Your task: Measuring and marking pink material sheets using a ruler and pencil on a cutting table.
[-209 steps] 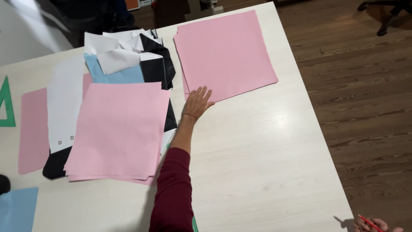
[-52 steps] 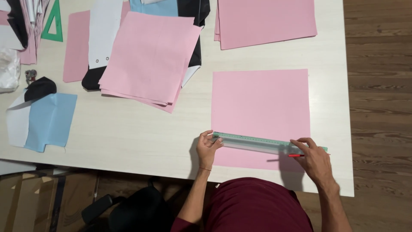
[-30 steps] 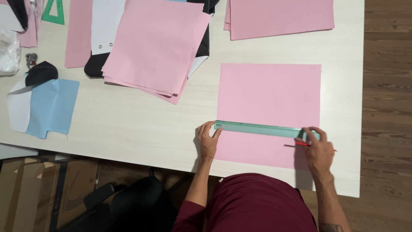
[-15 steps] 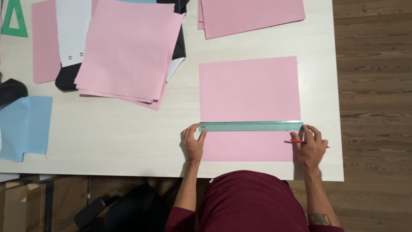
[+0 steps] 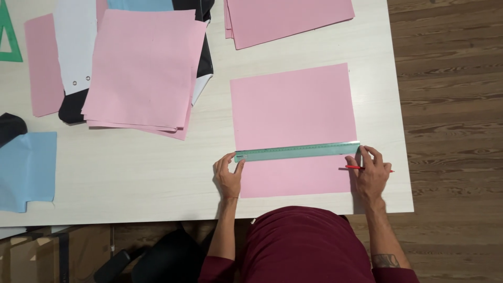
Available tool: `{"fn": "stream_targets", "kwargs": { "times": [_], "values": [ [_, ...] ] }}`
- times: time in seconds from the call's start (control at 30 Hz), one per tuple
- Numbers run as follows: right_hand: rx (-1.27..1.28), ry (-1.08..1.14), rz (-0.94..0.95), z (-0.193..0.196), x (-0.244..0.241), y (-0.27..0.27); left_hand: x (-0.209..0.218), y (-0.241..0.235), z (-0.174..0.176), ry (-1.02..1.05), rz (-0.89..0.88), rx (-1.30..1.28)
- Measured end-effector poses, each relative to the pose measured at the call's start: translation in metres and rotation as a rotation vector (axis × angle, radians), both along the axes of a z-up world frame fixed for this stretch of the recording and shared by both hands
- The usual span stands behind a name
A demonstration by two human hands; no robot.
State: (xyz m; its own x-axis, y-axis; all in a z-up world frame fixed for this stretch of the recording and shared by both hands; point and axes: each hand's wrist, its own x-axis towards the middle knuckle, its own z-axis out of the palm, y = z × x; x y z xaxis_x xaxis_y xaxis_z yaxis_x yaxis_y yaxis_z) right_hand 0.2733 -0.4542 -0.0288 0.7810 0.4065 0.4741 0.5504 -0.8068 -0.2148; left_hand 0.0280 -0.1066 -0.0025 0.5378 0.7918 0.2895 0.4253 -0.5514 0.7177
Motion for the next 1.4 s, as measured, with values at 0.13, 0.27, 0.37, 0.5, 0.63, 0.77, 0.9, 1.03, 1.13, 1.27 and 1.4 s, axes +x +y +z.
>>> {"fn": "stream_targets", "kwargs": {
  "times": [0.13,0.27,0.37,0.5,0.63,0.77,0.9,1.03,1.13,1.27,1.4],
  "values": [
    [-0.013,-0.011,0.004,-0.001,0.000,-0.002,0.000,0.000,0.002,0.001,-0.002,0.000],
    [-0.005,0.016,-0.001,0.001,-0.001,-0.001,0.000,-0.001,0.002,0.001,-0.003,-0.005],
    [-0.024,0.003,-0.008,0.000,0.000,-0.002,0.001,-0.003,0.006,-0.010,-0.003,-0.006],
    [-0.014,-0.003,0.002,-0.002,0.001,-0.003,0.001,-0.003,0.008,-0.016,-0.006,-0.007],
    [-0.002,0.011,0.017,0.000,0.001,-0.003,0.001,-0.002,0.006,-0.009,-0.003,0.002],
    [-0.021,-0.019,0.005,-0.004,0.002,-0.005,0.000,-0.002,0.006,-0.013,-0.002,-0.006],
    [-0.032,-0.060,0.001,-0.014,0.005,-0.008,0.001,-0.003,0.008,-0.022,0.001,-0.012],
    [-0.037,-0.069,0.000,-0.018,0.006,-0.009,0.002,-0.003,0.011,-0.016,0.012,-0.006],
    [-0.044,-0.056,-0.006,-0.018,0.005,-0.009,0.001,-0.002,0.003,-0.034,0.011,0.001],
    [-0.063,-0.057,0.007,-0.018,0.006,-0.011,0.001,-0.001,0.004,-0.033,0.014,0.005],
    [-0.056,-0.060,0.018,-0.017,0.006,-0.011,0.002,-0.002,0.005,-0.042,0.018,0.003]
  ]
}}
